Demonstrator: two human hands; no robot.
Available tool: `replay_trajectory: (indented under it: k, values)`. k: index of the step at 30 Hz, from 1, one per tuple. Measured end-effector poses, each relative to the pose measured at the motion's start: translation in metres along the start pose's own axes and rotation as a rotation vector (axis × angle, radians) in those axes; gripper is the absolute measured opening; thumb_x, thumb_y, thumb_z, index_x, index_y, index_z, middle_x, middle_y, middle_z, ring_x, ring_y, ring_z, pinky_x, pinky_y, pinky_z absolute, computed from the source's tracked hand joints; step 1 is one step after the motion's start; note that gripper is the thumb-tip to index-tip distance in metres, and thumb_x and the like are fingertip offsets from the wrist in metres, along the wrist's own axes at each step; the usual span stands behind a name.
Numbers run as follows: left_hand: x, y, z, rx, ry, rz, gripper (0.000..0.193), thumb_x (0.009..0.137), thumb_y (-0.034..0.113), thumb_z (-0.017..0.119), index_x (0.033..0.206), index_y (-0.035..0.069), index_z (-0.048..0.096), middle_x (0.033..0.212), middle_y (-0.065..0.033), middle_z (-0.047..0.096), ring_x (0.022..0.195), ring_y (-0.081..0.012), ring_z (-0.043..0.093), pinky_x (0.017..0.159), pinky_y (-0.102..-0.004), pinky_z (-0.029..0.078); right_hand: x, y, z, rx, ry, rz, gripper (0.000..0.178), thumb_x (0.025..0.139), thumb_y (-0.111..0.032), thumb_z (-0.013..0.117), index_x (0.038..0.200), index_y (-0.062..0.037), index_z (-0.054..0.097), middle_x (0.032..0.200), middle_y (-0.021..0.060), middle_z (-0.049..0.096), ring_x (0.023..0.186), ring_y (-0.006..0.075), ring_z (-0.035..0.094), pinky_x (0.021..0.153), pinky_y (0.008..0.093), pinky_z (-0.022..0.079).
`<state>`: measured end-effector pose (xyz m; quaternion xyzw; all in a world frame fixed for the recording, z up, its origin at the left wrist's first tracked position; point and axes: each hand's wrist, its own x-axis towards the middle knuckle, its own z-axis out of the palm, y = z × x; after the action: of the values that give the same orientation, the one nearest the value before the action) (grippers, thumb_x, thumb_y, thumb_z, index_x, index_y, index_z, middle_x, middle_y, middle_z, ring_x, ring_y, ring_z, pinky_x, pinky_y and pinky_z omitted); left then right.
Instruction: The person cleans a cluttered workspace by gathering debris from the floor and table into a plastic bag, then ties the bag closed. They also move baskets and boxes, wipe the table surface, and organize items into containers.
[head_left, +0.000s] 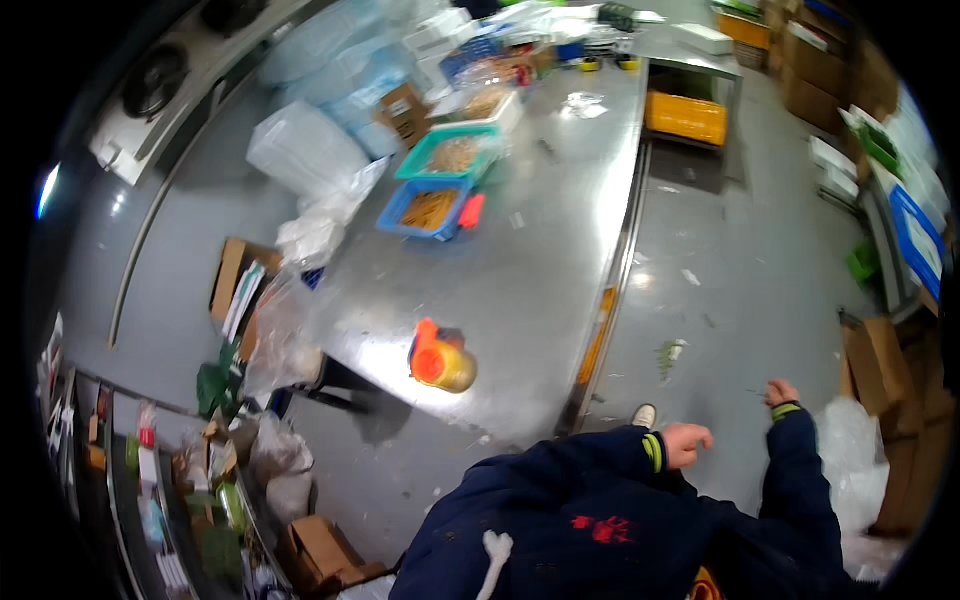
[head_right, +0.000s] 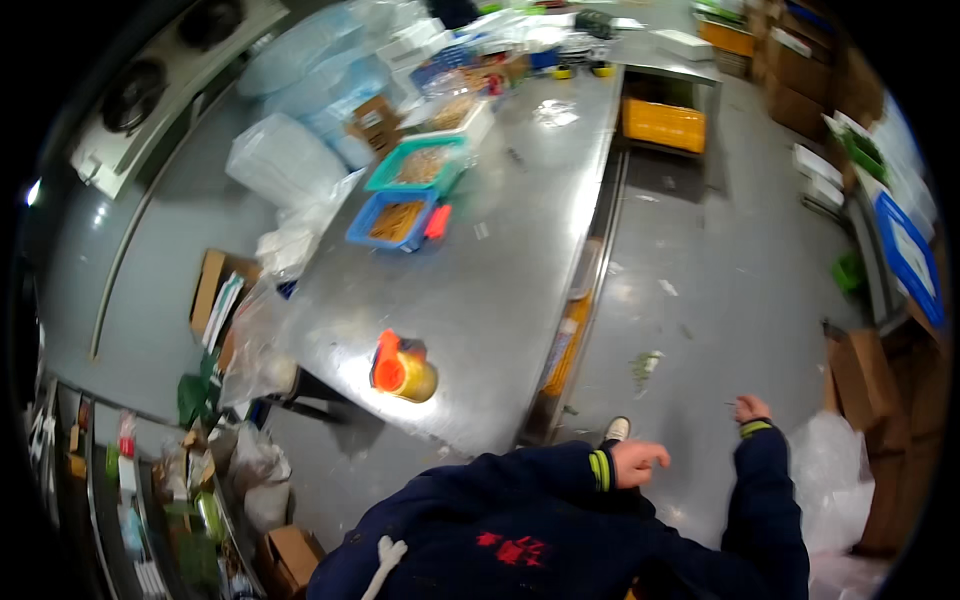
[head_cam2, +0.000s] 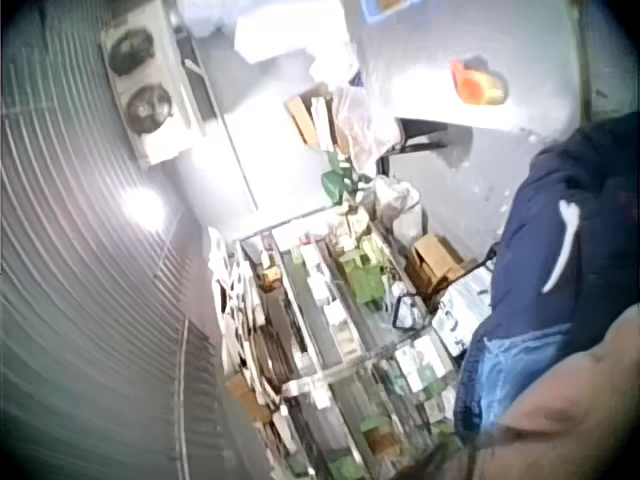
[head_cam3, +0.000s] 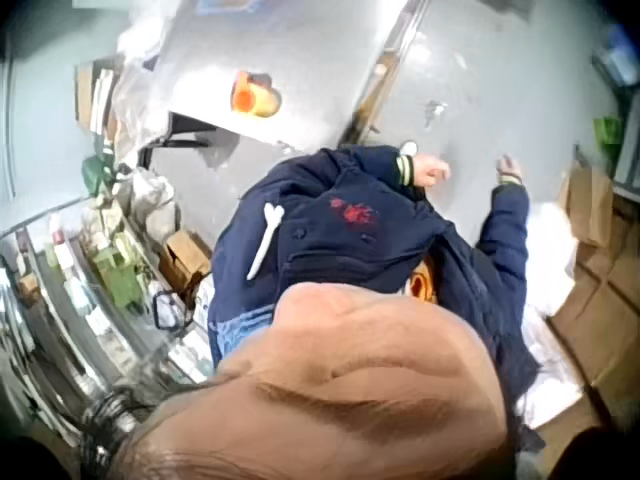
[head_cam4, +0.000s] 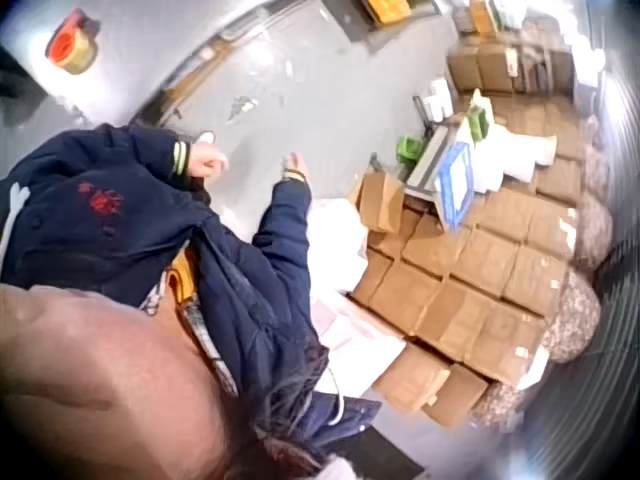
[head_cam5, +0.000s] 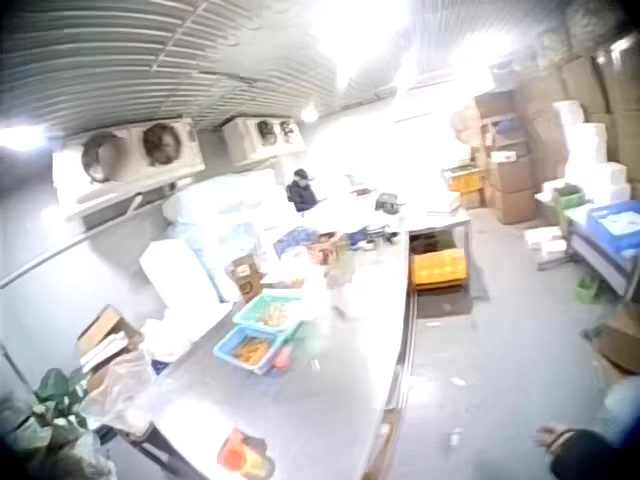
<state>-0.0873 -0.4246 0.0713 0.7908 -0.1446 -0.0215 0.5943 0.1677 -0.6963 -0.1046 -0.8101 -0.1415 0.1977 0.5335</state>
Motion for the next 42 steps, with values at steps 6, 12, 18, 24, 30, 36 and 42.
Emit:
replay_trajectory:
  k: [6, 12, 18, 24, 30, 36, 42]
  values:
    - [0.162, -0.052, -0.048, -0.04, -0.002, -0.156, 0.028, 0.065, 0.003, 0.049, 0.092, 0.012, 0.053, 0.045, -0.0015, 0.037, 0.04, -0.0109, 0.037, 0.042, -0.0262, 0.034, 0.024, -0.025, 0.001, -0.021, -0.347, 0.32, 0.021, 0.077, -0.012, 0.053, 0.094, 0.001, 0.054, 0.071, 0.0074, 0.058, 0.061, 0.0155, 0.056, 0.055, 0.0289, 0.047]
    - [0.348, -0.076, -0.08, -0.123, -0.145, -0.196, 0.027, 0.068, -0.001, 0.045, 0.09, 0.01, 0.054, 0.045, 0.0004, 0.036, 0.04, -0.0066, 0.033, 0.041, -0.023, 0.031, -0.05, 0.119, -0.194, 0.474, 0.431, 0.912, 0.016, 0.074, -0.016, 0.055, 0.084, -0.0036, 0.057, 0.07, 0.0094, 0.057, 0.064, 0.0186, 0.056, 0.058, 0.0308, 0.047]
    - [0.514, -0.129, -0.082, -0.088, -0.243, -0.118, 0.022, 0.071, -0.002, 0.047, 0.088, 0.008, 0.055, 0.048, 0.0039, 0.036, 0.045, -0.0037, 0.035, 0.045, -0.0199, 0.032, 0.013, 0.144, -0.239, 0.514, 0.598, 1.157, 0.011, 0.07, -0.015, 0.053, 0.072, -0.0043, 0.056, 0.061, 0.009, 0.055, 0.055, 0.0199, 0.053, 0.052, 0.0312, 0.044]
    - [0.694, -0.162, -0.143, -0.149, -0.01, -0.324, 0.02, 0.073, 0.001, 0.05, 0.092, 0.005, 0.056, 0.05, 0.0004, 0.043, 0.045, -0.0051, 0.044, 0.044, -0.0203, 0.037, 0.244, 0.166, -0.327, 0.457, 0.318, 1.013, 0.012, 0.067, -0.014, 0.05, 0.06, -0.0051, 0.055, 0.053, 0.0085, 0.052, 0.047, 0.0213, 0.05, 0.045, 0.0317, 0.041]
    - [0.796, -0.197, -0.248, -0.099, 0.281, -0.459, 0.016, 0.075, 0.004, 0.051, 0.091, 0.0, 0.054, 0.051, 0.0004, 0.045, 0.042, -0.0062, 0.044, 0.041, -0.0203, 0.039, 0.581, 0.095, -0.42, -0.079, 0.291, 0.514, 0.023, 0.075, -0.019, 0.045, 0.061, -0.0029, 0.053, 0.05, 0.0067, 0.052, 0.046, 0.015, 0.05, 0.044, 0.0282, 0.04]
    - [0.909, -0.285, -0.3, -0.224, 0.262, -0.561, 0.019, 0.074, 0.003, 0.053, 0.093, 0.0, 0.052, 0.051, -0.0012, 0.047, 0.041, -0.0086, 0.047, 0.04, -0.0216, 0.04, 0.801, 0.02, -0.46, -0.003, 0.237, 0.5, 0.016, 0.076, -0.009, 0.049, 0.087, 0.0014, 0.055, 0.062, 0.0091, 0.056, 0.051, 0.0144, 0.053, 0.049, 0.0271, 0.045]
    - [1.059, -0.338, -0.385, -0.22, 0.353, -0.56, 0.017, 0.076, 0.005, 0.051, 0.093, 0.0, 0.051, 0.053, -0.0013, 0.047, 0.042, -0.0082, 0.046, 0.041, -0.0208, 0.039, 0.898, 0.035, -0.452, 0.108, -0.199, 0.751, 0.018, 0.072, -0.011, 0.055, 0.087, -0.0008, 0.057, 0.068, 0.0084, 0.059, 0.055, 0.0151, 0.056, 0.052, 0.0278, 0.047]
